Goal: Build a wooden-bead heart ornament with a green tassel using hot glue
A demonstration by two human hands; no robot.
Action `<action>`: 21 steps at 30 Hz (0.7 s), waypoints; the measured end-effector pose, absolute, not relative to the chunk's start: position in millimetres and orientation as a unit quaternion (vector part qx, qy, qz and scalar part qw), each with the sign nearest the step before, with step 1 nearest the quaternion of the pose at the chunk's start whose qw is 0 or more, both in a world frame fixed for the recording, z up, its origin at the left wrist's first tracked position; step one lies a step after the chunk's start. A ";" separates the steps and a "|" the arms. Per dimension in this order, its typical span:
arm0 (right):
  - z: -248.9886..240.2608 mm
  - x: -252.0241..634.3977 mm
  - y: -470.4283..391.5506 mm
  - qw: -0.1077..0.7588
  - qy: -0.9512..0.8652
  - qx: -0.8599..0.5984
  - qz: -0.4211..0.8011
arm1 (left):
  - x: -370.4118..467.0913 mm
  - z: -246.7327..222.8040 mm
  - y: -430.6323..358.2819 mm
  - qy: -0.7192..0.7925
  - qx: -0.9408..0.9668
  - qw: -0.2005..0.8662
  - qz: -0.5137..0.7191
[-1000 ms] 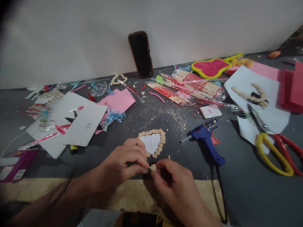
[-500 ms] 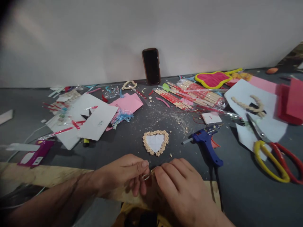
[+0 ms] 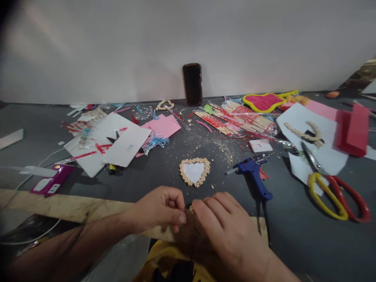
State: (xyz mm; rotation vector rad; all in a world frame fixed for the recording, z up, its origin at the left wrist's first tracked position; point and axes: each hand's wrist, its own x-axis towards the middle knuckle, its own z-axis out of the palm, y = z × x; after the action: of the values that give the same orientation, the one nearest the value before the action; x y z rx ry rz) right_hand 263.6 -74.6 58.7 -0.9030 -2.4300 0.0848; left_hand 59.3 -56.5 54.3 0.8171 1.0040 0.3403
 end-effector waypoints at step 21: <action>40.4 248.7 -93.2 0.307 -0.491 -0.469 0.667 | 57.4 51.4 -72.7 0.458 0.657 0.508 0.316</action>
State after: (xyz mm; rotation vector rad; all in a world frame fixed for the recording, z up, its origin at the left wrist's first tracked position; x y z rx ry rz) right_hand 248.7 -93.2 40.4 -1.2406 -1.3000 1.7631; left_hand 57.4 -72.7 51.4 1.5836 1.1043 0.7604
